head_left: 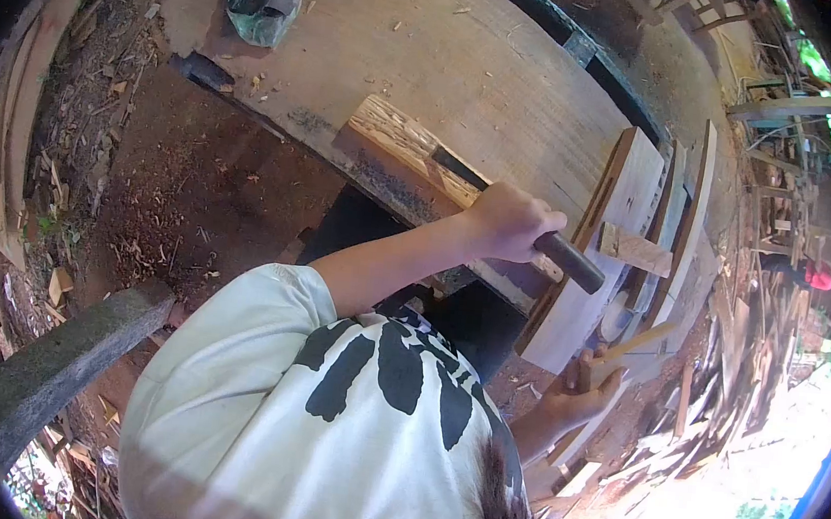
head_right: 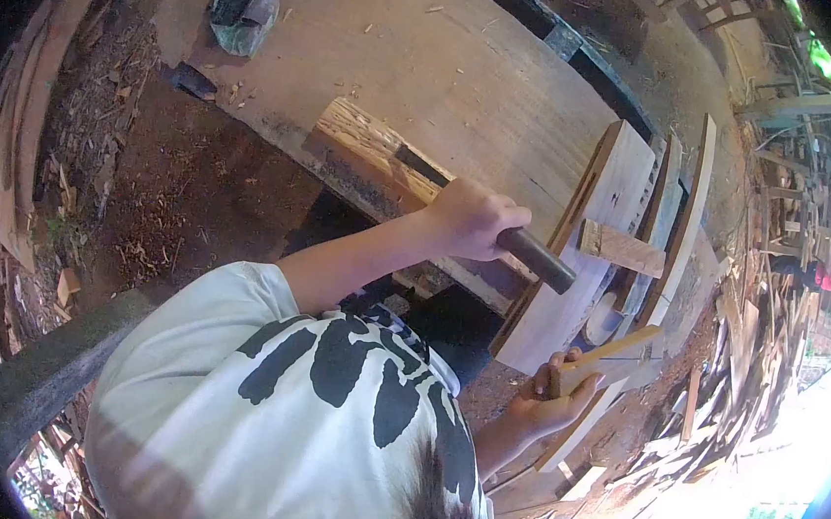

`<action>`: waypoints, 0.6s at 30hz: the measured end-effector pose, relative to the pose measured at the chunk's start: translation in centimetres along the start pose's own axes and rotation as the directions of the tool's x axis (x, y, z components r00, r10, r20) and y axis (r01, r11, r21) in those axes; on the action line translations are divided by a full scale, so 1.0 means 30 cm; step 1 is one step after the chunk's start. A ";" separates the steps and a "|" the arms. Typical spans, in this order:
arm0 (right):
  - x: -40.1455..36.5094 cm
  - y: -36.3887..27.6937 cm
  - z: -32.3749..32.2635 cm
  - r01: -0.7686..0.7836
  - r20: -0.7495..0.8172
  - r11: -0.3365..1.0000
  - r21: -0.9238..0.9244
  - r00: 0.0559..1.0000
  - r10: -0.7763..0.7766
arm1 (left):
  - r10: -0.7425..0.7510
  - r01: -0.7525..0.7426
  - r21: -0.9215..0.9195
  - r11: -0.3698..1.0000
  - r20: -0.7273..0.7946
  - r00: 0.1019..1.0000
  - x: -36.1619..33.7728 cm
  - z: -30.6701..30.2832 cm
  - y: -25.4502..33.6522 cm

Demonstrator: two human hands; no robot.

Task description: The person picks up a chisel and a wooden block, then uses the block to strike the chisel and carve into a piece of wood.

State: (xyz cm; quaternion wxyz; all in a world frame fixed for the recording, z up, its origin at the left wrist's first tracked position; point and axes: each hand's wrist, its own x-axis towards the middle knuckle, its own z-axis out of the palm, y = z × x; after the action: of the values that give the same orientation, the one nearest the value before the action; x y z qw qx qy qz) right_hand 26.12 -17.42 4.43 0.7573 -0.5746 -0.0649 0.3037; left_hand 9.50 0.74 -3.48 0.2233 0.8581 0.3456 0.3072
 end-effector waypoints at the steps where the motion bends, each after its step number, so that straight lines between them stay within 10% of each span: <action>1: -0.004 -0.007 0.011 0.002 -0.030 1.000 -0.007 1.000 -0.002 | 0.001 -0.001 -0.014 1.000 -0.009 1.000 0.001 -0.001 0.001; 15: -0.065 0.060 0.077 0.075 -0.005 0.997 0.024 0.997 -0.075 | -0.025 0.025 -0.021 0.999 -0.016 1.000 0.005 0.005 -0.005; 18: -0.113 0.028 0.118 -0.115 0.167 0.928 -0.355 0.968 0.185 | -0.048 0.048 0.002 0.999 0.012 0.999 0.010 0.021 -0.016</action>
State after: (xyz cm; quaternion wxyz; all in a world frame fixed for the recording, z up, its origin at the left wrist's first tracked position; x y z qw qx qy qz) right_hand 21.48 -16.17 5.69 0.6098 -0.6679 -0.1474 0.4005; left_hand 9.90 1.17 -4.12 0.2319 0.8516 0.3649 0.2965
